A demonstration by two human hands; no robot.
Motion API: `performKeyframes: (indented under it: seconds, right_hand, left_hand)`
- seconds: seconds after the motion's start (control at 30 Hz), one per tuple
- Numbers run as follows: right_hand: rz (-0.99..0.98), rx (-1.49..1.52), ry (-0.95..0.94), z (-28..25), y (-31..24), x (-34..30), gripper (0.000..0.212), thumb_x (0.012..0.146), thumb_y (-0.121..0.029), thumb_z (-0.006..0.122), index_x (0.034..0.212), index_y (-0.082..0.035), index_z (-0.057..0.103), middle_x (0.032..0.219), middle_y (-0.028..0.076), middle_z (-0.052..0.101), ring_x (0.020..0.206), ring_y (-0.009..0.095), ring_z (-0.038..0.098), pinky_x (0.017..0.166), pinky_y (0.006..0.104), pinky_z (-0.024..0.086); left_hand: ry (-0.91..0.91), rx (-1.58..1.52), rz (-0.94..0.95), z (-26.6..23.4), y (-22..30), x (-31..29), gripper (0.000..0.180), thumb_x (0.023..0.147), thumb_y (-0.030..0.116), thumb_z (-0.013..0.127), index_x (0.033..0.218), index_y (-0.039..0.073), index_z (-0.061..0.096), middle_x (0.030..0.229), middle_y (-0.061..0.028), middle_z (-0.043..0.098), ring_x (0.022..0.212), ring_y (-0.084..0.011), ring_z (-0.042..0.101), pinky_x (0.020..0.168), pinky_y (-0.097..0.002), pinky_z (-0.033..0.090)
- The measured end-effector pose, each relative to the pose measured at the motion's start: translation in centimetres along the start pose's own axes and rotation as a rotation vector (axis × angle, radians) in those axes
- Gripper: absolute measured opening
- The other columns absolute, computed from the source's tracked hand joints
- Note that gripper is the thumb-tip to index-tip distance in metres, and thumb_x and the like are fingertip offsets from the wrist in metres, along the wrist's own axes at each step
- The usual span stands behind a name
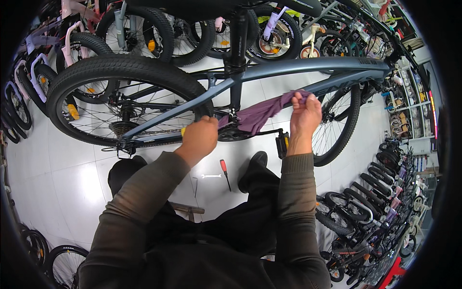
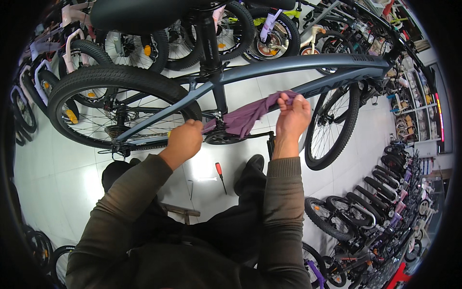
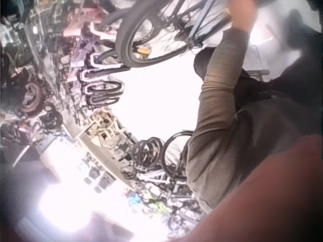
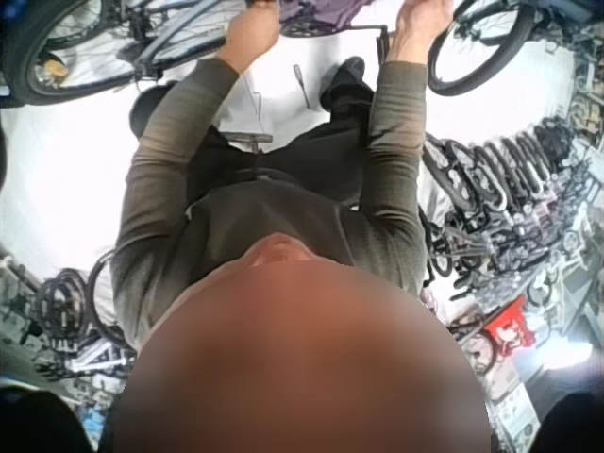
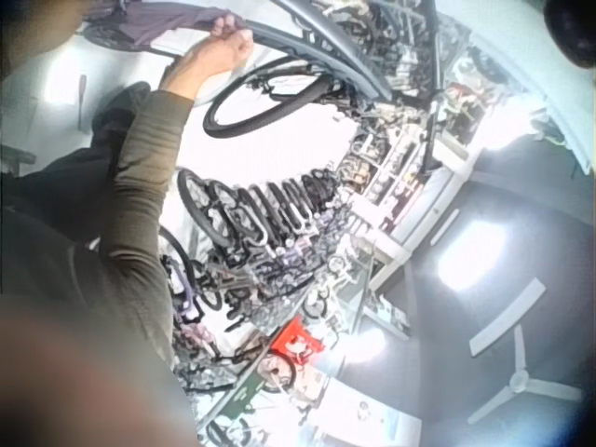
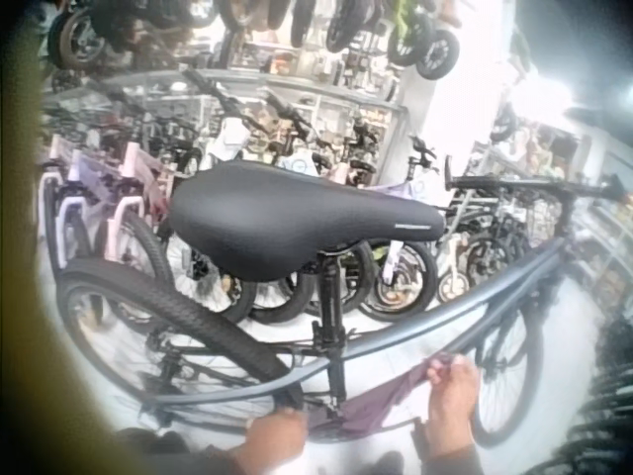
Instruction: The person wipes the rear wheel, chain, and frame of a bicycle with a purple cloth. They then use a black marker to mark the seat post.
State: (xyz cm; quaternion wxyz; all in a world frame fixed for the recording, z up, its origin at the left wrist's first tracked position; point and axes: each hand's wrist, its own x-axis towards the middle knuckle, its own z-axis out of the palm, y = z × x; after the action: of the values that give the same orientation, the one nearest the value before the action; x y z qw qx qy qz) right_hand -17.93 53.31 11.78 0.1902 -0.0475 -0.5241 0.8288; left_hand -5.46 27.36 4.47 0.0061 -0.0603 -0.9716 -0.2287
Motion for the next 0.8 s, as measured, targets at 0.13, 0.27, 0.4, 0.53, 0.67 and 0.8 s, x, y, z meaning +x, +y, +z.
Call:
performKeyframes:
  seconds: [0.13,0.27,0.4,0.53,0.67,0.8]
  right_hand:
    - [-0.048,-0.077,-0.044,0.6,-0.2,-0.8,0.015,0.103,-0.011,0.052,0.101,0.003,0.054,0.098,0.017,0.066,0.082,0.024,0.071,0.072,0.0331,0.061]
    - [0.332,-0.452,-0.282,0.6,2.1,-2.2,0.01,0.098,-0.008,0.058,0.097,0.001,0.059,0.086,0.01,0.067,0.076,0.018,0.069,0.07,0.0294,0.059]
    - [0.533,-0.891,-0.559,0.0,4.0,-3.2,0.016,0.096,-0.01,0.061,0.085,0.002,0.061,0.079,0.008,0.066,0.069,0.016,0.069,0.061,0.0304,0.058]
    - [0.551,-0.77,-0.327,0.1,3.3,-2.5,0.014,0.097,-0.011,0.059,0.093,0.003,0.058,0.079,0.01,0.065,0.063,0.02,0.069,0.053,0.0308,0.057]
    - [0.206,-0.387,0.067,0.4,-0.2,-0.4,0.018,0.102,-0.011,0.051,0.099,0.006,0.054,0.088,0.016,0.065,0.074,0.023,0.071,0.061,0.0292,0.062]
    - [0.118,-0.293,0.121,0.3,-0.3,-0.9,0.017,0.101,-0.01,0.053,0.099,0.007,0.055,0.091,0.016,0.065,0.079,0.024,0.071,0.069,0.0296,0.063]
  left_hand:
    - [0.014,0.017,-0.015,0.8,-0.1,0.5,0.013,0.083,0.007,0.058,0.094,0.002,0.062,0.094,-0.0176,0.067,0.074,-0.0329,0.071,0.064,-0.0437,0.058]
    - [0.055,0.143,-0.054,-2.1,-0.6,-0.4,0.013,0.081,0.007,0.059,0.092,0.0,0.063,0.088,-0.0167,0.068,0.071,-0.0303,0.072,0.06,-0.0407,0.058]
    - [0.031,0.219,-0.057,-5.9,-2.3,-2.9,0.012,0.08,0.006,0.059,0.09,0.0,0.063,0.084,-0.0165,0.067,0.068,-0.0286,0.072,0.057,-0.039,0.057]
    - [-0.033,0.118,-0.084,-5.4,-2.8,-3.2,0.014,0.081,0.006,0.059,0.092,0.001,0.064,0.09,-0.0167,0.068,0.075,-0.0314,0.072,0.065,-0.042,0.058]
    - [-0.017,0.035,-0.034,-2.3,-1.5,-1.5,0.014,0.081,0.005,0.058,0.093,0.002,0.062,0.09,-0.016,0.067,0.073,-0.0338,0.07,0.062,-0.0444,0.056]
    - [-0.066,0.058,0.028,-0.9,-0.3,-0.5,0.013,0.08,0.007,0.059,0.091,0.002,0.065,0.088,-0.0154,0.069,0.074,-0.0329,0.071,0.066,-0.0452,0.057]
